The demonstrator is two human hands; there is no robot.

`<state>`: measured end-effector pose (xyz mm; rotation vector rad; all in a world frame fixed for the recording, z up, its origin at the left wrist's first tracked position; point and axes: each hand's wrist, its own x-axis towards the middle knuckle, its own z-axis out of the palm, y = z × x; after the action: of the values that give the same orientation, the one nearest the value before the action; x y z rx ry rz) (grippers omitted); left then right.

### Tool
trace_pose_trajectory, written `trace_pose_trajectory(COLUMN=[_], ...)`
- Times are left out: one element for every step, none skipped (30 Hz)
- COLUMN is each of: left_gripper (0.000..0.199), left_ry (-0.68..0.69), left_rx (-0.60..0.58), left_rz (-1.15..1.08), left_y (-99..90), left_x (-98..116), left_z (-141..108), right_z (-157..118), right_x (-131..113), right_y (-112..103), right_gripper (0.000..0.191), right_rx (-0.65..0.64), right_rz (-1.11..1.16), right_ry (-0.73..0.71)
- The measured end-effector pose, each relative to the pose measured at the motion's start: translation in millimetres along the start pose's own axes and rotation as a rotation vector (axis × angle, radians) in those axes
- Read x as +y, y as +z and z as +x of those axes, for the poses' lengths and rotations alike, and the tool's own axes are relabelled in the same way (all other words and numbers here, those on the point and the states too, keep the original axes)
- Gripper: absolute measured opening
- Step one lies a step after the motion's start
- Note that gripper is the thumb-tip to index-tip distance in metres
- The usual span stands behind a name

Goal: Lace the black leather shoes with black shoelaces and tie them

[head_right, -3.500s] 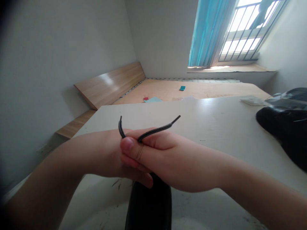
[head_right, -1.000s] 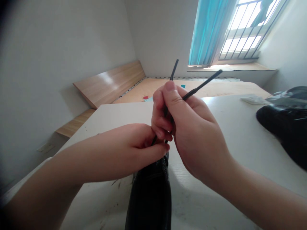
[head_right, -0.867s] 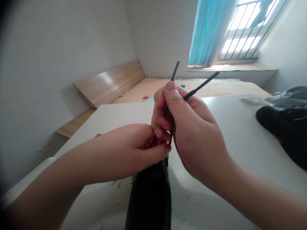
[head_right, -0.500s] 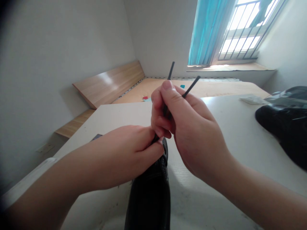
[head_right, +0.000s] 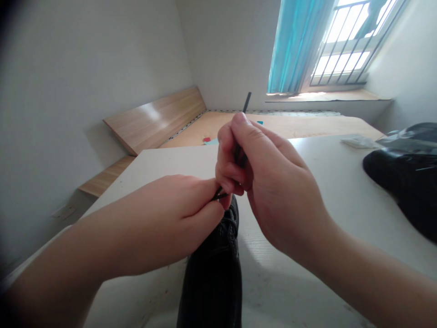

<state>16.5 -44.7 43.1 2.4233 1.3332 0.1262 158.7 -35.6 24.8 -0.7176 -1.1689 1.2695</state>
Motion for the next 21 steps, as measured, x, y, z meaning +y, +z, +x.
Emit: trace_pose_trajectory(left_gripper=[0.028, 0.027, 0.027, 0.027, 0.029, 0.031, 0.032, 0.033, 0.034, 0.035, 0.035, 0.035, 0.035, 0.034, 0.033, 0.032, 0.031, 0.030, 0.030, 0.030, 0.031], left_ry=[-0.014, -0.022, -0.026, -0.027, -0.024, -0.018, -0.010, -0.001, 0.005, 0.008, 0.009, 0.013, 0.022, 0.035, 0.049, 0.060, 0.065, 0.064, 0.062, 0.059, 0.054], left_rx=[0.009, 0.018, 0.024, 0.024, 0.025, 0.025, 0.018, 0.007, -0.010, -0.026, -0.035, -0.041, -0.037, -0.029, -0.023, -0.020, -0.016, -0.016, -0.015, -0.013, -0.003], left_rz=[0.041, 0.086, 0.130, 0.166, 0.193, 0.205, 0.202, 0.185, 0.158, 0.131, 0.111, 0.104, 0.112, 0.127, 0.147, 0.161, 0.168, 0.167, 0.160, 0.149, 0.140], left_y=[-1.1, -1.9, -2.7, -3.4, -4.2, -5.1, -6.1, -7.1, -8.3, -9.4, -10.3, -11.1, -11.6, -11.8, -11.8, -11.7, -11.5, -11.5, -11.8, -12.3, -13.2], left_x=[0, 0, 0, 0, 0, 0, 0, -1, -2, -4, -5, -7, -8, -10, -11, -12, -12, -13, -13, -13, -14], left_z=[-1, -1, -1, -2, -2, -3, -3, -4, -5, -5, -6, -7, -7, -8, -8, -9, -9, -10, -10, -11, -11], right_z=[1, 1, 2, 3, 4, 4, 5, 5, 6, 6, 6, 6, 6, 6, 6, 6, 6, 7, 7, 8, 9], right_x=[0, 0, 0, -1, -1, -2, -2, -3, -3, -3, -3, -3, -3, -4, -4, -4, -4, -5, -5, -5, -5], right_y=[-1, -1, -1, -1, -1, -1, -1, -1, -1, -1, -1, -2, -2, -3, -3, -3, -4, -4, -5, -5, -5], right_gripper=[0.044, 0.044, 0.045, 0.045, 0.046, 0.047, 0.047, 0.048, 0.047, 0.047, 0.047, 0.047, 0.047, 0.048, 0.048, 0.048, 0.048, 0.048, 0.048, 0.048, 0.047], right_rx=[0.003, 0.011, 0.020, 0.032, 0.044, 0.055, 0.062, 0.065, 0.065, 0.062, 0.056, 0.052, 0.047, 0.045, 0.042, 0.041, 0.039, 0.035, 0.032, 0.030, 0.030], right_rz=[0.000, -0.007, -0.018, -0.027, -0.034, -0.039, -0.041, -0.041, -0.038, -0.032, -0.022, -0.012, -0.004, -0.003, -0.008, -0.016, -0.026, -0.034, -0.039, -0.041, -0.042], right_ry=[-0.011, -0.021, -0.028, -0.032, -0.034, -0.035, -0.036, -0.039, -0.041, -0.043, -0.043, -0.046, -0.048, -0.050, -0.049, -0.048, -0.045, -0.044, -0.043, -0.047, -0.051])
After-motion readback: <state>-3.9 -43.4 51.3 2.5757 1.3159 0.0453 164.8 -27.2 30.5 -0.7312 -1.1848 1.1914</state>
